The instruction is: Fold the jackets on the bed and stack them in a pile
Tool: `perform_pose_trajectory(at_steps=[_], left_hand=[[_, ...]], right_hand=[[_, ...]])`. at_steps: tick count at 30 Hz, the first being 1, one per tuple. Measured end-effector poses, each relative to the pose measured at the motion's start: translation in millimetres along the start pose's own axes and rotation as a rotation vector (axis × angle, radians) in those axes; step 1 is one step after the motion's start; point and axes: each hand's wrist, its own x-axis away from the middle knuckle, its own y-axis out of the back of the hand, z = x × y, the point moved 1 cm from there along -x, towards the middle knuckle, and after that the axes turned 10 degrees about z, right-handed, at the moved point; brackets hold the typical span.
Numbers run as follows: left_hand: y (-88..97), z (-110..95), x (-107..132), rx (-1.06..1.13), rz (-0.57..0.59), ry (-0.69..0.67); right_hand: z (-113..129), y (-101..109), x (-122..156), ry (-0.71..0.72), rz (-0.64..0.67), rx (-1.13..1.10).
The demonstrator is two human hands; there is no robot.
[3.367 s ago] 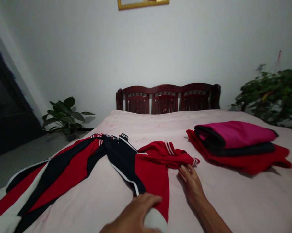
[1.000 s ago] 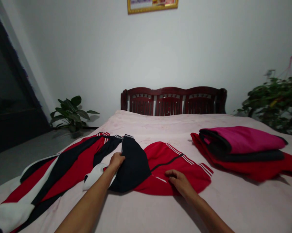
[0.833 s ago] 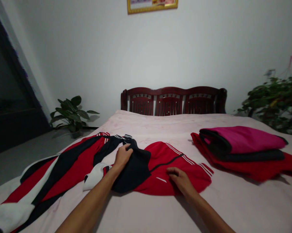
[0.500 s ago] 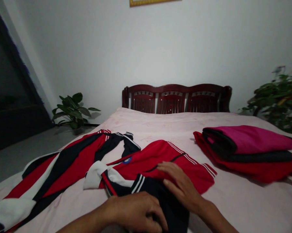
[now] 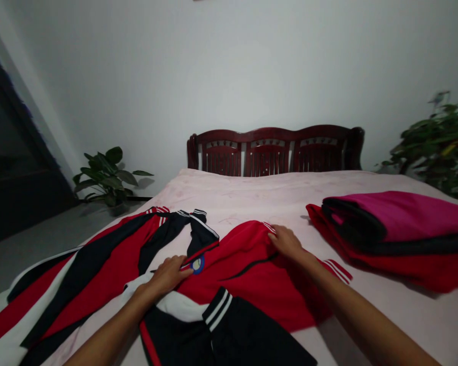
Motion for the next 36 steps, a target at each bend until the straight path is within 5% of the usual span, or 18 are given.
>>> perform_pose_trajectory(at_steps=[4,8,11,15,18,23,29,33,36], left_hand=[[1.1,0.0,-1.7,0.081,0.065,-0.094],[21.9,3.0,-6.2,0.252,0.079,-0.267],[47.5,1.0,-18.2,0.216,-0.089,-0.302],[81.9,-23.1,-51.9,-0.032,-0.483,-0.234],[93.0,-45.7,-87.8,-0.220,-0.542,-0.077],[72.9,-35.3,-123.5,-0.293,-0.303,0.125],[37.5,20.4,-96.9,-0.363,-0.243,0.265],[28.8,42.3,-81.3,-0.391,-0.243,0.262],[23.5,52.0,-79.2,-0.396,-0.257,0.225]], right_hand=[[-23.5,-3.4,-33.9,-0.154,0.037,0.127],[-41.6,-14.1,-39.7,-0.229,0.095,0.238],[-49.8,-6.7,-33.1,-0.186,0.094,0.283],[-65.2,33.9,-30.0,-0.227,-0.153,0.279],[-81.5,55.2,-35.6,-0.359,-0.213,0.221],[-87.3,24.6,-38.8,-0.319,0.034,0.224],[-57.1,-24.0,-35.3,-0.341,0.113,0.271],[-40.3,-11.6,-35.5,-0.240,0.152,0.298],[-45.6,24.3,-39.5,-0.161,-0.035,0.341]])
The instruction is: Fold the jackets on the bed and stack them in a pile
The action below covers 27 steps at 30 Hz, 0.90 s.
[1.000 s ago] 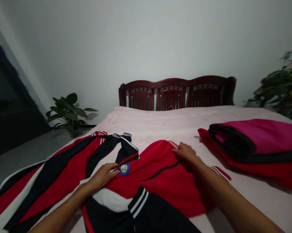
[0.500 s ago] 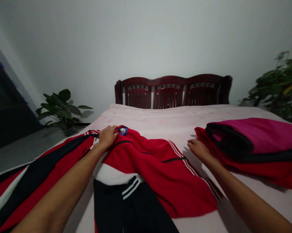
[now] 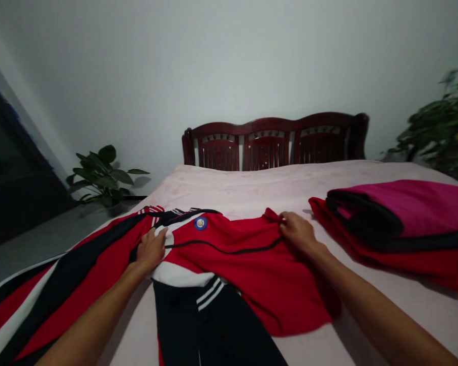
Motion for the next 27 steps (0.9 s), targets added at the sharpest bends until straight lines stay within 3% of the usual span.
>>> perform_pose_trajectory(at_steps=[3,5,7,9,11,14,16,19,21,23,27], left_hand=[[-7.2,2.0,1.8,0.016,-0.012,-0.060],[-9.5,3.6,5.3,0.031,-0.031,-0.100],[-10.1,9.0,11.4,0.042,-0.068,-0.139],[-10.8,18.7,20.7,0.064,-0.144,-0.270],[-14.0,30.0,33.4,0.102,-0.215,-0.492],[-24.1,41.5,55.0,0.134,-0.204,-0.761],[-31.4,41.6,65.9,0.121,-0.165,-0.836],[-37.9,34.8,71.4,0.113,-0.185,-0.857],[-38.7,31.5,70.1,0.129,-0.227,-0.849],[-37.0,32.4,69.9,0.156,-0.271,-0.825],[-32.0,43.1,87.0,0.198,-0.354,-0.816]], right_hand=[[-29.8,24.8,-9.6,-0.122,-0.211,0.108],[-43.0,27.0,-8.9,-0.188,-0.203,0.199],[-41.6,19.1,4.4,-0.107,-0.180,0.205],[-25.1,6.4,32.3,0.085,-0.153,0.064],[1.6,-7.0,71.0,0.255,-0.023,-0.152],[45.6,-25.5,132.9,0.340,0.328,-0.311],[69.8,-37.1,165.8,0.318,0.486,-0.319],[92.5,-53.0,193.4,0.258,0.532,-0.330],[97.8,-57.8,199.1,0.283,0.538,-0.464],[93.9,-53.6,198.6,0.330,0.635,-0.730],[56.5,-23.8,193.2,0.259,0.740,-1.159]])
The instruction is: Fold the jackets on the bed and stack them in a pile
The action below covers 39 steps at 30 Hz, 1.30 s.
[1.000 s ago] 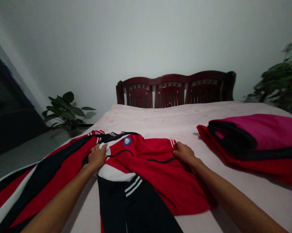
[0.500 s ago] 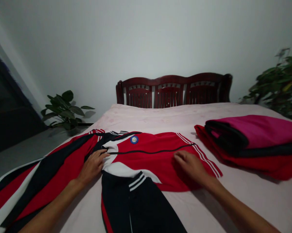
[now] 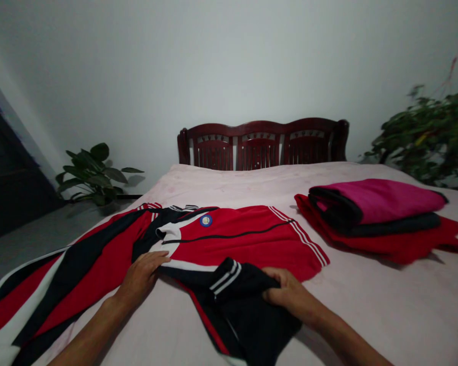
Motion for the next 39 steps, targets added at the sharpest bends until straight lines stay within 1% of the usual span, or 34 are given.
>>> perform_pose_trajectory(at_steps=[1,2,3,4,5,6,7,8,10,11,12,14,16,18,20,22,24,26,28,31,33,35,37,39], left_hand=[[2.5,-3.9,7.0,-0.004,-0.001,-0.025],[4.1,-8.3,14.6,-0.011,0.004,-0.048],[4.7,-12.8,22.3,-0.024,0.011,-0.069],[4.4,-17.0,29.7,-0.043,0.019,-0.079],[3.4,-20.4,36.2,-0.067,0.022,-0.079],[2.2,-23.2,41.4,-0.095,0.025,-0.071],[1.1,-25.1,45.1,-0.125,0.031,-0.055],[0.2,-26.6,46.9,-0.154,0.041,-0.038],[-0.1,-28.3,45.2,-0.197,0.072,-0.017],[0.4,-28.9,42.3,-0.208,0.086,-0.019],[1.2,-29.0,38.8,-0.211,0.095,-0.027],[3.1,-27.6,32.1,-0.198,0.093,-0.052],[4.7,-23.2,29.3,-0.173,0.071,-0.056],[5.5,-16.7,32.2,-0.147,0.058,-0.034],[5.6,-10.7,38.8,-0.129,0.056,-0.007],[5.5,-8.1,45.2,-0.123,0.063,0.005],[6.0,-10.2,48.0,-0.130,0.071,0.012],[7.3,-16.1,46.6,-0.139,0.086,0.021],[9.1,-23.5,43.0,-0.136,0.097,0.022],[10.3,-32.5,39.9,-0.105,0.089,0.000],[8.8,-35.0,41.7,-0.077,0.089,-0.022],[5.4,-34.3,46.5,-0.052,0.107,-0.028],[2.0,-32.0,51.9,-0.026,0.135,-0.025],[1.3,-30.3,54.4,0.006,0.152,-0.010]], right_hand=[[0.6,11.0,9.8,-0.020,-0.007,-0.018],[-1.1,20.8,19.4,-0.053,0.018,-0.011],[-5.1,29.1,28.3,-0.089,0.070,0.012],[-10.9,35.8,36.1,-0.117,0.122,0.050],[-17.8,41.4,42.6,-0.131,0.141,0.107],[-24.8,46.5,47.6,-0.122,0.114,0.195],[-31.0,51.4,51.1,-0.088,0.041,0.319],[-35.5,56.3,53.2,-0.037,-0.068,0.480],[-38.9,66.1,53.2,0.073,-0.288,0.860],[-38.2,70.7,50.9,0.115,-0.360,1.041],[-36.4,75.3,47.3,0.132,-0.402,1.194],[-31.1,83.9,38.4,0.087,-0.437,1.388],[-25.8,90.3,32.3,0.010,-0.418,1.453],[-23.2,93.4,33.8,-0.026,-0.366,1.440],[-23.9,93.3,43.1,-0.037,-0.301,1.396],[-25.2,90.8,55.6,-0.091,-0.263,1.353],[-22.0,84.9,65.6,-0.166,-0.247,1.314],[-11.0,72.8,68.9,-0.191,-0.248,1.253],[4.7,51.9,64.4,-0.129,-0.234,1.168],[20.3,6.9,47.1,0.014,-0.161,1.087],[18.0,-23.8,33.4,0.015,-0.096,1.102],[9.5,-48.1,23.1,-0.058,-0.011,1.139],[4.0,-62.6,19.4,-0.095,0.064,1.149],[8.1,-65.3,21.7,-0.040,0.073,1.085]])
